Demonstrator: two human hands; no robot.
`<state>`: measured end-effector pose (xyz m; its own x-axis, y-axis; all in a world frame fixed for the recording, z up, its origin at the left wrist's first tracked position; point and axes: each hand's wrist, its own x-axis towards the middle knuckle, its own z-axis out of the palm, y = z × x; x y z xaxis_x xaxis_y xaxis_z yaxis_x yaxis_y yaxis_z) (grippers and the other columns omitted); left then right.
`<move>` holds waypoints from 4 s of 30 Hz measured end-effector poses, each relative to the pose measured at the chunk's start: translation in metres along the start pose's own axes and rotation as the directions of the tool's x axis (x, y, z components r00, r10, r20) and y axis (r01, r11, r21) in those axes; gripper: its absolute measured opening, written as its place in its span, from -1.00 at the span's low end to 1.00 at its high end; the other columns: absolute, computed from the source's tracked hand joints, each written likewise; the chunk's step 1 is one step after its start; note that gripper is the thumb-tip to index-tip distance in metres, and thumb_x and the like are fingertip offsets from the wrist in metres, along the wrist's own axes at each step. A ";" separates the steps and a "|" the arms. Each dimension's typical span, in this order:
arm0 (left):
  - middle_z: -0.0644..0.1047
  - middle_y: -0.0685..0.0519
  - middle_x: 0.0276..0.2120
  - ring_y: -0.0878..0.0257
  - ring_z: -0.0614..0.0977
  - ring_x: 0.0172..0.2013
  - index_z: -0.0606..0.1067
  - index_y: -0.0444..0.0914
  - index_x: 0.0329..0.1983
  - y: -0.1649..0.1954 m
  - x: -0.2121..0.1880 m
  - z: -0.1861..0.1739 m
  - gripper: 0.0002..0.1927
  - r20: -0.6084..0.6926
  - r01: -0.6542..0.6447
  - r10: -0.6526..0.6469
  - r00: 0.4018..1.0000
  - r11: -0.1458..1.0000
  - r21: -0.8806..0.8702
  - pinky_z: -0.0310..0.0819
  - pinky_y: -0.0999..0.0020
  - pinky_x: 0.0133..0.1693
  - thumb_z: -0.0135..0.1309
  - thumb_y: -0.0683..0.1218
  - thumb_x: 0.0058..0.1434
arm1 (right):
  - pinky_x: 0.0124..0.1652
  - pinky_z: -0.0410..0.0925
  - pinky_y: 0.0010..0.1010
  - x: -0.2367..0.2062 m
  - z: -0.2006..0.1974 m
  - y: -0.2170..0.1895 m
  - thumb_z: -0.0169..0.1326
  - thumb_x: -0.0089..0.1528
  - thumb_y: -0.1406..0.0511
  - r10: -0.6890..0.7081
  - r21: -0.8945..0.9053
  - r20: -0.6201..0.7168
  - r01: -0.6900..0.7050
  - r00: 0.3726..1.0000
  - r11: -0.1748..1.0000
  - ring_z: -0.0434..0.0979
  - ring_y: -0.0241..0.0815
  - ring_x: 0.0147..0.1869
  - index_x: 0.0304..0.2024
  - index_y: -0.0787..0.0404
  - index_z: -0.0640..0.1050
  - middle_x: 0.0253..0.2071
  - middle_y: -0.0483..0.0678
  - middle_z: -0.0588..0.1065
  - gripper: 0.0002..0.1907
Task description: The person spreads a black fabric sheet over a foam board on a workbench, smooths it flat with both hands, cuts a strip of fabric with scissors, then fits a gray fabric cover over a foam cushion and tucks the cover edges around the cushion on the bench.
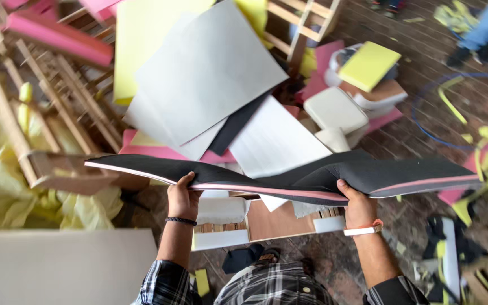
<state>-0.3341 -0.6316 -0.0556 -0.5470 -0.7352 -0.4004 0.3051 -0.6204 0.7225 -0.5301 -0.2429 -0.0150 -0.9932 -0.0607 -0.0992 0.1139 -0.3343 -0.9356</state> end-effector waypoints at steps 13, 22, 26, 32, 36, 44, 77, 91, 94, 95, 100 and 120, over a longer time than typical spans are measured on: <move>0.49 0.08 -0.45 0.24 0.60 -0.42 0.49 -0.31 -0.24 0.038 -0.025 -0.063 -0.87 -0.202 -0.186 0.193 0.960 0.981 0.056 0.70 0.11 -0.21 0.11 -0.13 0.33 | 0.21 0.31 -0.40 0.125 0.158 0.070 0.25 0.18 0.48 0.125 0.069 0.435 -0.171 0.892 0.983 0.49 -0.21 0.14 0.07 0.26 0.56 0.05 -0.13 0.53 -0.61; 0.58 0.09 -0.34 0.25 0.67 -0.31 0.50 -0.29 -0.21 0.132 0.132 -0.018 -0.88 -0.072 -0.349 0.355 0.932 0.933 0.089 0.68 0.17 -0.14 0.11 -0.11 0.32 | 0.28 0.29 0.13 0.234 0.321 0.080 0.20 0.22 0.36 0.304 0.054 0.585 -0.410 0.752 0.910 0.49 0.01 0.28 0.07 0.12 0.53 0.13 -0.09 0.52 -0.65; 0.58 0.07 -0.26 0.19 0.67 -0.25 0.47 -0.27 -0.10 0.176 0.203 0.014 -0.85 0.036 -0.348 0.348 0.937 0.937 0.003 0.68 0.07 -0.09 0.11 -0.13 0.32 | 0.27 0.28 0.12 0.259 0.394 0.063 0.13 0.29 0.14 0.377 -0.054 0.620 -0.442 0.688 0.895 0.48 0.05 0.33 0.20 0.10 0.44 0.19 -0.03 0.52 -0.54; 0.33 0.02 0.33 0.01 0.43 0.28 0.15 -0.17 0.40 0.196 0.279 0.009 -0.40 0.161 0.026 -0.018 0.987 0.999 -0.045 0.32 -0.12 0.27 -0.05 0.13 0.38 | 0.12 0.38 -0.08 0.216 0.429 0.111 -0.16 0.29 -0.25 0.556 -0.404 0.714 -0.398 0.426 0.823 0.55 -0.04 0.20 0.45 0.09 0.24 0.20 0.13 0.53 -0.15; 0.03 0.00 0.53 -0.07 0.24 0.43 -0.21 -0.03 0.58 0.165 0.302 0.002 -0.14 0.215 0.074 -0.106 0.971 0.986 0.153 0.21 -0.11 0.31 -0.14 0.21 0.33 | 0.07 0.38 -0.25 0.183 0.352 0.191 0.08 0.20 -0.09 0.709 -0.780 0.552 -0.027 0.438 0.625 0.60 -0.23 0.16 0.35 0.01 0.43 0.15 -0.08 0.60 -0.28; 0.28 -0.05 0.43 -0.01 0.40 0.33 0.03 -0.14 0.55 0.068 0.310 -0.034 -0.26 0.268 0.216 -0.302 0.915 0.927 0.307 0.31 -0.01 0.27 -0.13 0.16 0.38 | -0.01 0.46 -0.37 0.011 0.080 0.255 0.17 0.25 0.07 0.974 -0.998 0.055 -0.023 0.219 0.061 0.64 -0.22 0.06 0.12 0.17 0.61 -0.02 -0.06 0.67 -0.53; 0.61 0.05 -0.01 0.22 0.64 -0.08 0.40 -0.22 0.31 -0.043 0.089 -0.001 -0.57 0.354 0.377 -0.610 0.708 0.752 0.542 0.48 0.23 0.01 -0.12 -0.03 0.41 | -0.18 0.57 -0.44 -0.169 -0.048 0.098 0.32 0.03 0.12 0.511 -0.968 0.246 0.185 0.824 0.167 0.71 -0.27 -0.29 -0.20 -0.01 0.71 -0.30 -0.13 0.67 -0.71; 0.63 0.03 -0.10 0.23 0.63 -0.13 0.45 -0.23 0.23 -0.115 0.003 0.089 -0.60 0.283 0.352 -0.672 0.685 0.644 0.679 0.50 0.27 -0.03 -0.08 -0.02 0.37 | -0.39 0.59 -0.15 -0.119 -0.036 -0.013 0.19 0.03 0.44 0.172 0.165 0.222 -0.211 0.960 0.963 0.63 -0.03 -0.02 0.47 -0.07 0.06 0.06 0.04 0.48 0.01; 0.63 0.02 -0.10 0.22 0.63 -0.14 0.46 -0.23 0.21 -0.131 -0.022 0.105 -0.61 0.305 0.344 -0.658 0.689 0.666 0.661 0.49 0.28 -0.05 -0.07 -0.03 0.37 | -0.37 0.59 -0.09 -0.109 -0.040 -0.031 0.14 0.14 0.33 0.154 0.231 0.245 -0.212 0.957 0.950 0.63 0.01 -0.03 0.48 -0.09 0.07 0.09 0.06 0.47 -0.10; 0.63 0.02 -0.10 0.22 0.63 -0.15 0.46 -0.23 0.21 -0.136 -0.029 0.108 -0.61 0.305 0.348 -0.659 0.688 0.668 0.658 0.49 0.28 -0.06 -0.08 -0.03 0.37 | -0.40 0.59 -0.08 -0.106 -0.044 -0.036 0.09 0.20 0.25 0.158 0.288 0.231 -0.223 0.960 0.931 0.64 0.02 -0.07 0.46 -0.07 0.10 0.08 0.06 0.48 -0.20; 0.63 0.04 -0.11 0.24 0.63 -0.15 0.45 -0.23 0.20 -0.155 -0.062 0.107 -0.63 0.301 0.385 -0.646 0.702 0.699 0.603 0.50 0.30 -0.04 -0.10 -0.03 0.38 | -0.49 0.52 -0.08 -0.089 -0.067 -0.043 -0.03 0.32 0.13 0.288 0.197 0.138 -0.311 0.948 0.930 0.63 0.00 -0.09 0.40 0.00 0.23 0.05 0.02 0.51 -0.40; 0.64 0.09 -0.18 0.30 0.66 -0.21 0.44 -0.21 0.18 -0.100 -0.131 -0.004 -0.68 0.075 0.330 -0.382 0.921 0.869 0.369 0.54 0.34 -0.14 -0.11 -0.06 0.42 | 0.25 0.24 0.37 -0.085 -0.008 -0.004 -0.16 0.31 -0.18 0.267 0.314 0.849 -0.843 0.455 0.437 0.26 0.29 0.51 0.44 0.29 0.25 0.38 0.27 0.34 -0.13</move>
<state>-0.2891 -0.4744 -0.0775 -0.6786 -0.4199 -0.6027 -0.2031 -0.6813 0.7032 -0.4463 -0.2291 -0.0055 -0.4017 -0.9157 -0.0075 0.8942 -0.3904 -0.2192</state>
